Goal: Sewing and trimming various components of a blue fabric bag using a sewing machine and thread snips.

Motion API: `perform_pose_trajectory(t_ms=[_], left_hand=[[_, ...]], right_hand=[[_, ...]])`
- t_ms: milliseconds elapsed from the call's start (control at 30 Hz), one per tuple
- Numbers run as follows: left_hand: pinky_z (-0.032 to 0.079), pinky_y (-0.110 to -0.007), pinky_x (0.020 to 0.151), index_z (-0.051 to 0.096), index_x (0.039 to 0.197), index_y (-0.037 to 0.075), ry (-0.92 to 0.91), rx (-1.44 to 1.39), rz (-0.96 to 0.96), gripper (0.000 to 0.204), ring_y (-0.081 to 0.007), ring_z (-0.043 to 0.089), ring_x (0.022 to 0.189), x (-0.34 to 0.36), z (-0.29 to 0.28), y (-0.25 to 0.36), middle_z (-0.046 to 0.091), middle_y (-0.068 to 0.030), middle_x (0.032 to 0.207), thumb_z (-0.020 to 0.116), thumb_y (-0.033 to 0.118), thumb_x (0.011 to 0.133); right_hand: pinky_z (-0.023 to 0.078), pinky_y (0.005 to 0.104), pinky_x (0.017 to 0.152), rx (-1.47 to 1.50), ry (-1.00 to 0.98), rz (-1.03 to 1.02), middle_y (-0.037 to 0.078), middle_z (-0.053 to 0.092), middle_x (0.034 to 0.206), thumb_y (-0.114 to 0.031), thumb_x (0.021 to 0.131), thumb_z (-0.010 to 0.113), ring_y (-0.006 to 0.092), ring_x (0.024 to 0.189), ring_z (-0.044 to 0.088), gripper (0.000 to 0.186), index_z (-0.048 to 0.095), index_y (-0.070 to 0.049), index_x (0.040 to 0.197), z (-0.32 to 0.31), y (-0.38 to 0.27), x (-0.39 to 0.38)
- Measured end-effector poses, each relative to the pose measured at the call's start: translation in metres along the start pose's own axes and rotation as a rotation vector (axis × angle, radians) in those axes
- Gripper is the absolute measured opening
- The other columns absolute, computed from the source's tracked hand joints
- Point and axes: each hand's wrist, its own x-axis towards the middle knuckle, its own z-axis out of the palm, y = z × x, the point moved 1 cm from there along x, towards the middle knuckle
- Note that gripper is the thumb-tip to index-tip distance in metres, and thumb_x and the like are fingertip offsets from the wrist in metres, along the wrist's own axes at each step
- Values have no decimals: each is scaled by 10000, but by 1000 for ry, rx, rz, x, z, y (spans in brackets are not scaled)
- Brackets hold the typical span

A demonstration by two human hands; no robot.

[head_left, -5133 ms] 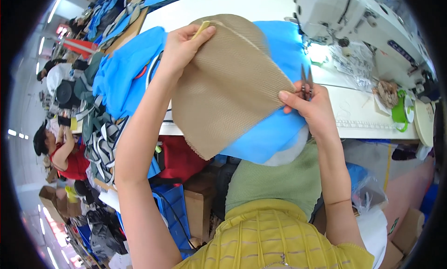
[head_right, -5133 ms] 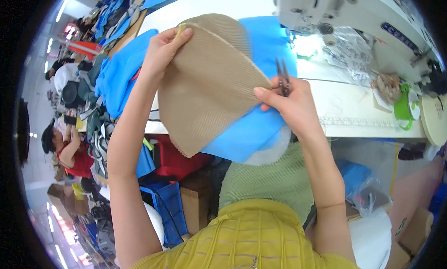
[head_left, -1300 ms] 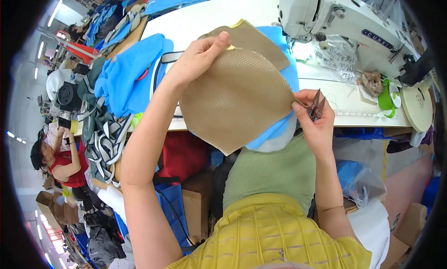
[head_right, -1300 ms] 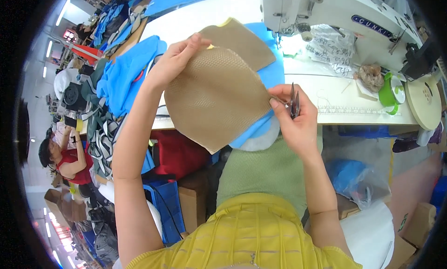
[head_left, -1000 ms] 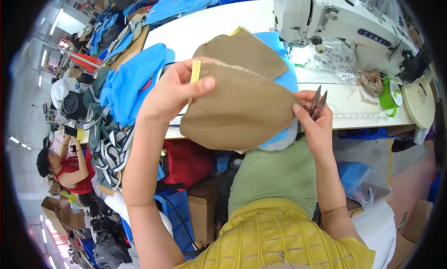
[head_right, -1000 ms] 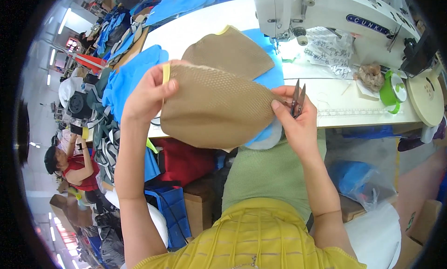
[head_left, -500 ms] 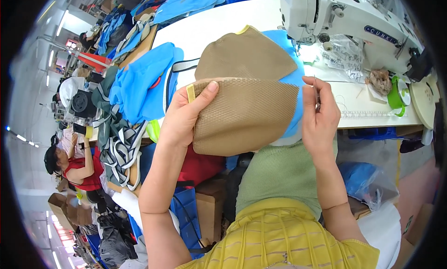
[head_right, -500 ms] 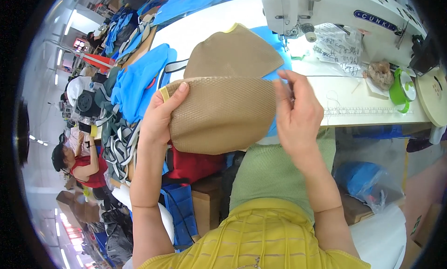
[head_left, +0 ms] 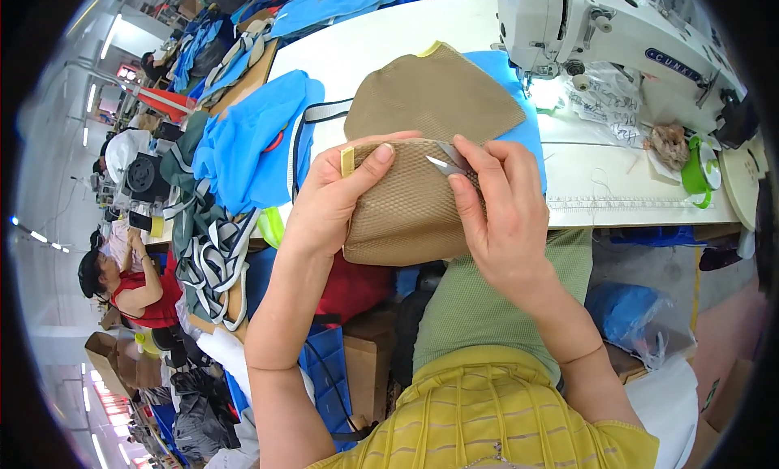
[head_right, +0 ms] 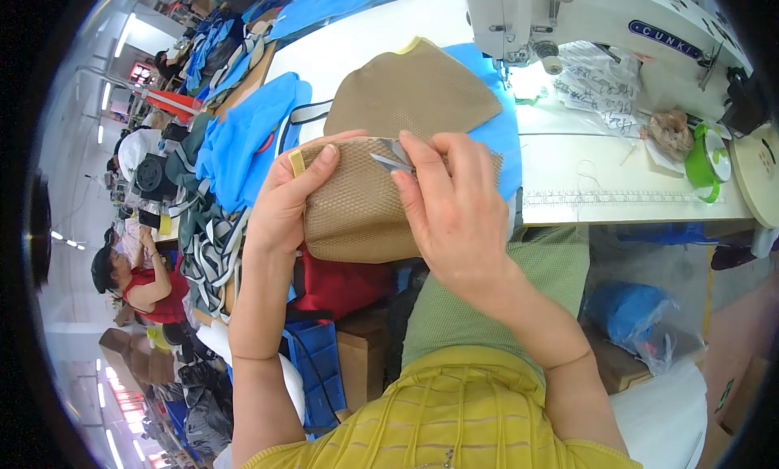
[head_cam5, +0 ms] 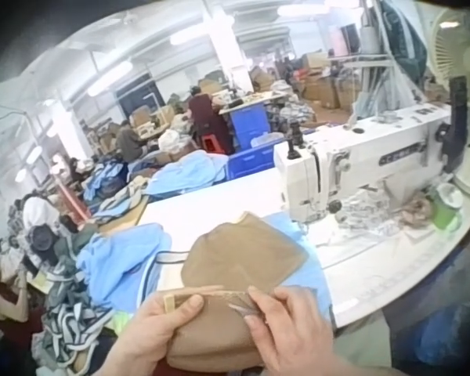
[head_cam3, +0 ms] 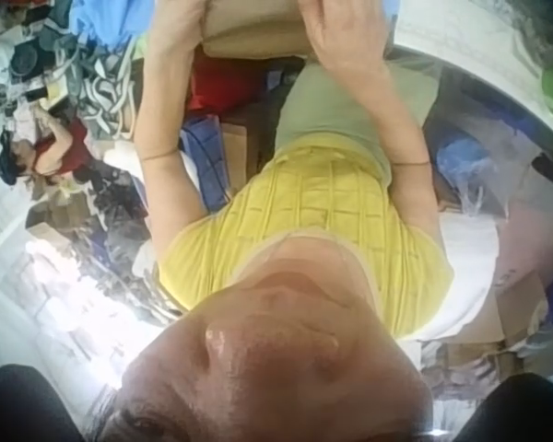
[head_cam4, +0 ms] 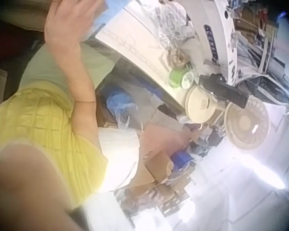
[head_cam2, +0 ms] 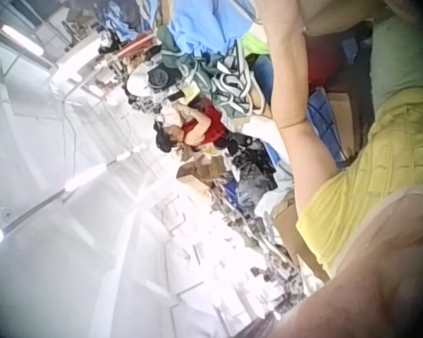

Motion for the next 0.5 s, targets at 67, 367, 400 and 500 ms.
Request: perform_pose_trajectory(t_ms=[67, 367, 400, 500], left_hand=[[530, -260, 882, 676, 1267, -17, -3, -11, -14, 352, -110, 676, 983, 0, -1, 0, 732, -79, 1117, 635, 224, 1013], [521, -263, 908, 662, 1289, -17, -21, 10, 6, 370, -117, 672, 1009, 0, -4, -1, 730, -85, 1132, 623, 232, 1017], [521, -263, 908, 662, 1289, -17, -24, 10, 4, 370, -117, 672, 1009, 0, -4, -1, 730, -85, 1132, 623, 232, 1017], [516, -266, 922, 656, 1298, -16, -28, 28, 13, 371, -121, 666, 1028, 0, -4, -1, 727, -92, 1150, 615, 226, 1020]], right_hand=[[511, 387, 721, 11, 11, 12, 120, 547, 1044, -177, 931, 692, 290, 924, 569, 333, 644, -26, 1224, 0, 2, -2], [497, 370, 710, 21, 41, 56, 114, 546, 1035, -179, 902, 725, 270, 896, 557, 368, 650, -20, 1225, -4, 11, -7], [496, 370, 710, 22, 37, 63, 114, 547, 1035, -177, 903, 724, 271, 896, 558, 367, 649, -17, 1225, -4, 11, -7], [496, 375, 716, 47, 29, 74, 116, 549, 1036, -178, 907, 720, 278, 902, 562, 361, 649, -13, 1220, -3, 11, -7]])
